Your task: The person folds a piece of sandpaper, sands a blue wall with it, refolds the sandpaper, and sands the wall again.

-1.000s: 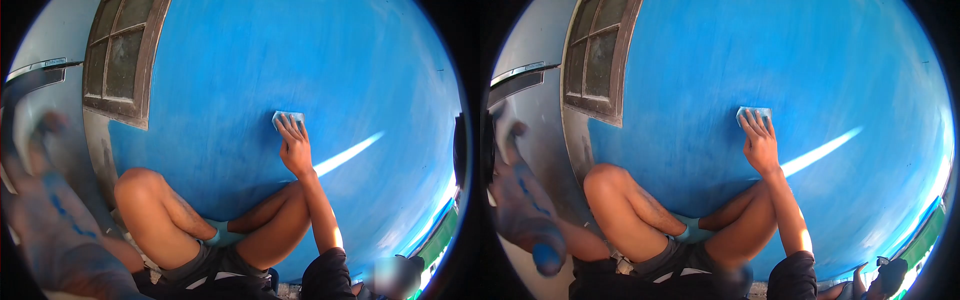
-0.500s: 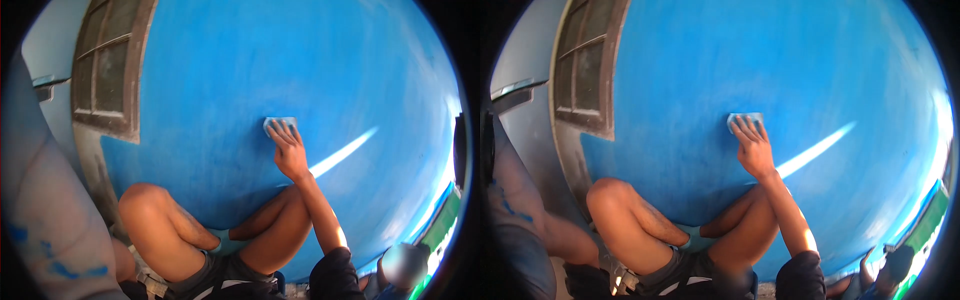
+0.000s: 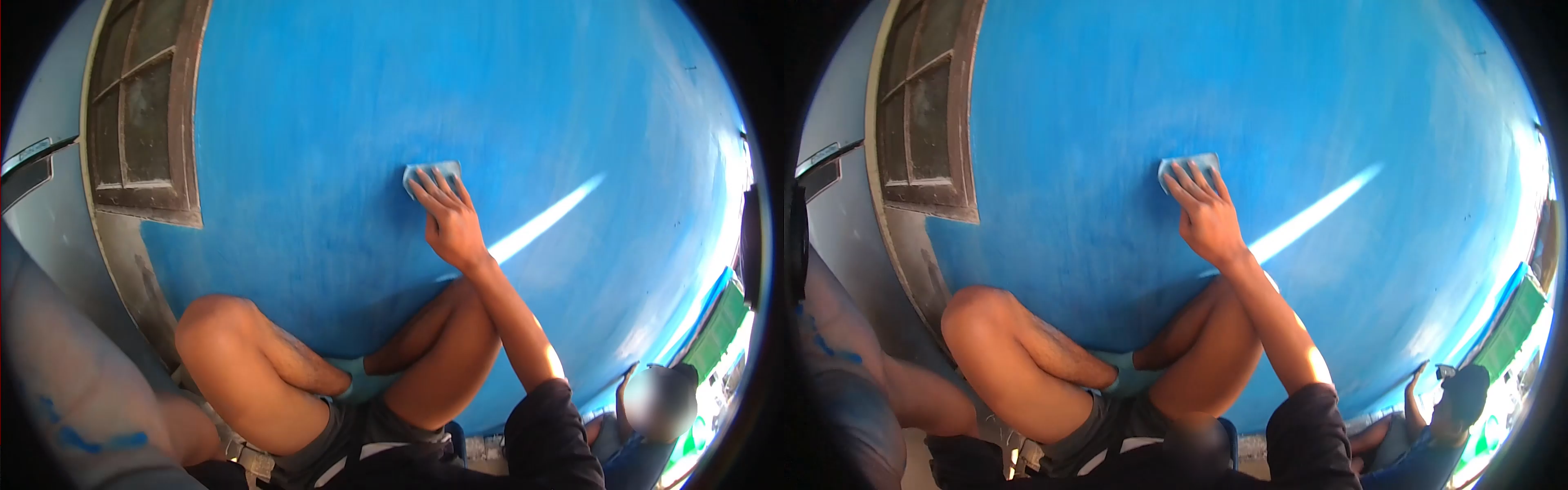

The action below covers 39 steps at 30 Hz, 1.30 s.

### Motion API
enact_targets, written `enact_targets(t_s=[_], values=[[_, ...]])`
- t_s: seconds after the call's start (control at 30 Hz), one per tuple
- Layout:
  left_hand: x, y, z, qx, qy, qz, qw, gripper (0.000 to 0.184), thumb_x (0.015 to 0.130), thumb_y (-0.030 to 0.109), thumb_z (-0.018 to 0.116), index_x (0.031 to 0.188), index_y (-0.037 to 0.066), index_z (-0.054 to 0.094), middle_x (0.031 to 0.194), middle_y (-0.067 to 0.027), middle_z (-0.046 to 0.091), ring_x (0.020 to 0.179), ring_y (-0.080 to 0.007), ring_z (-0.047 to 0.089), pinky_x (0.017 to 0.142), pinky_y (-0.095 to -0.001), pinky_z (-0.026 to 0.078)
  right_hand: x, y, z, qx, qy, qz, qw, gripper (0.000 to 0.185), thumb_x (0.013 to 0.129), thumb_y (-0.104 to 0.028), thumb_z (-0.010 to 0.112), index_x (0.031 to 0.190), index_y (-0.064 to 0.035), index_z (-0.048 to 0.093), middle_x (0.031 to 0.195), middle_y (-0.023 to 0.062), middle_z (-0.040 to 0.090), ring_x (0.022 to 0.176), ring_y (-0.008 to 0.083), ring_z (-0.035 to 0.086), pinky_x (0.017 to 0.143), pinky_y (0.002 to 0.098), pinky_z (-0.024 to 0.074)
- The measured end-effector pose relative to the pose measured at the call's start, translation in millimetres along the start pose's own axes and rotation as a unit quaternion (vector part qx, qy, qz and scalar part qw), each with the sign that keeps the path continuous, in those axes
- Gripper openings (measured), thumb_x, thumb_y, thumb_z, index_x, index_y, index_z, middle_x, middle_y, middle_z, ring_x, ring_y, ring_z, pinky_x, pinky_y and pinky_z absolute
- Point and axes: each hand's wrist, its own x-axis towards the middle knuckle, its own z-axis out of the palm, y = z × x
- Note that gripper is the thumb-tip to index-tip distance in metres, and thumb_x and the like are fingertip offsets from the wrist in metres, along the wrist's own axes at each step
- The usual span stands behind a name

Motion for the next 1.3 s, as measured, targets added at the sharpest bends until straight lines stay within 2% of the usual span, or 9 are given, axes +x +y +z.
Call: enact_targets(t_s=[0.33, 0.8, 0.9, 0.93, 0.97, 1.0, 1.07, 1.23, 1.3], values=[[23.9, -23.4, -56.3, 0.103, 0.052, -0.012, 0.993, 0.058, 0.090, 0.036, 0.064, 0.127, -0.010, 0.057, 0.121, -0.0249, 0.062, 0.114, -0.0342, 0.058, 0.099, -0.0427, 0.046, 9.2, 31.4, -12.6, -0.094, -0.051, -0.125, 0.986, 0.061, 0.077, 0.003, 0.058, 0.136, -0.0130, 0.061, 0.146, 0.0057, 0.056, 0.137, 0.0254, 0.050, 0.122, 0.0489, 0.0285], [-63.0, -20.7, -70.5, 0.072, -0.438, -0.234, 0.865, 0.051, 0.074, 0.024, 0.084, 0.118, 0.004, 0.069, 0.111, -0.0143, 0.069, 0.100, -0.0329, 0.065, 0.085, -0.0434, 0.052, 58.3, 42.5, 20.2, -0.117, 0.087, -0.118, 0.982, 0.054, 0.088, -0.017, 0.068, 0.141, -0.0199, 0.057, 0.149, 0.0047, 0.053, 0.140, 0.0255, 0.047, 0.119, 0.0487, 0.0306], [-85.8, -4.8, -43.9, -0.044, -0.363, 0.001, 0.931, 0.048, 0.076, 0.028, 0.082, 0.116, 0.004, 0.069, 0.108, -0.0137, 0.069, 0.097, -0.0304, 0.065, 0.080, -0.0421, 0.053, 77.8, 36.4, 26.8, -0.136, 0.107, -0.076, 0.982, 0.054, 0.090, -0.018, 0.065, 0.143, -0.0184, 0.055, 0.152, 0.0065, 0.050, 0.141, 0.0259, 0.046, 0.120, 0.0493, 0.0296], [-75.4, 13.4, 22.6, 0.092, 0.055, -0.111, 0.988, 0.044, 0.078, 0.026, 0.081, 0.114, 0.003, 0.069, 0.108, -0.0134, 0.069, 0.097, -0.0285, 0.065, 0.078, -0.0398, 0.053, 82.7, 36.3, 29.7, -0.139, 0.121, -0.051, 0.982, 0.055, 0.090, -0.018, 0.065, 0.143, -0.0179, 0.054, 0.152, 0.0069, 0.049, 0.141, 0.0264, 0.045, 0.120, 0.0498, 0.0291], [-69.9, 22.8, 56.8, 0.211, 0.462, -0.200, 0.838, 0.041, 0.079, 0.024, 0.080, 0.112, 0.002, 0.069, 0.107, -0.0131, 0.069, 0.096, -0.0266, 0.065, 0.075, -0.0376, 0.053, 84.9, 35.0, 32.0, -0.141, 0.137, -0.025, 0.980, 0.056, 0.090, -0.017, 0.064, 0.144, -0.0173, 0.053, 0.152, 0.0074, 0.049, 0.141, 0.0269, 0.045, 0.120, 0.0502, 0.0286], [-84.1, 14.1, 30.6, 0.210, 0.464, -0.198, 0.837, 0.041, 0.079, 0.024, 0.080, 0.112, 0.002, 0.069, 0.107, -0.0131, 0.069, 0.096, -0.0266, 0.065, 0.075, -0.0376, 0.053, 82.3, 32.8, 32.8, -0.159, 0.139, -0.026, 0.977, 0.057, 0.088, -0.016, 0.065, 0.144, -0.0171, 0.053, 0.152, 0.0076, 0.049, 0.142, 0.0275, 0.043, 0.121, 0.0508, 0.0271], [-103.7, -19.2, -54.4, 0.137, 0.008, -0.037, 0.990, 0.030, 0.084, 0.014, 0.077, 0.109, 0.000, 0.069, 0.102, -0.0149, 0.069, 0.091, -0.0227, 0.065, 0.074, -0.0321, 0.052, 76.3, 28.4, 36.8, -0.150, 0.126, -0.032, 0.980, 0.058, 0.088, -0.015, 0.065, 0.145, -0.0169, 0.053, 0.153, 0.0073, 0.048, 0.143, 0.0271, 0.043, 0.121, 0.0509, 0.0264], [-141.1, -57.5, -75.9, 0.112, -0.041, -0.415, 0.902, 0.026, 0.089, 0.017, 0.076, 0.108, 0.001, 0.069, 0.101, -0.0148, 0.069, 0.094, -0.0210, 0.066, 0.081, -0.0380, 0.053, 33.2, 11.5, 41.6, -0.077, -0.026, -0.145, 0.986, 0.059, 0.088, -0.013, 0.064, 0.146, -0.0162, 0.051, 0.155, 0.0061, 0.045, 0.145, 0.0261, 0.040, 0.122, 0.0511, 0.0247], [-155.7, -60.7, -69.3, 0.040, 0.101, -0.487, 0.867, 0.013, 0.088, 0.009, 0.069, 0.099, 0.003, 0.069, 0.102, -0.0146, 0.068, 0.091, -0.0373, 0.066, 0.080, -0.0436, 0.055, 30.5, 11.9, 40.5, -0.074, -0.058, -0.193, 0.977, 0.060, 0.088, -0.015, 0.065, 0.147, -0.0169, 0.050, 0.157, 0.0053, 0.043, 0.146, 0.0257, 0.038, 0.123, 0.0504, 0.0235]])
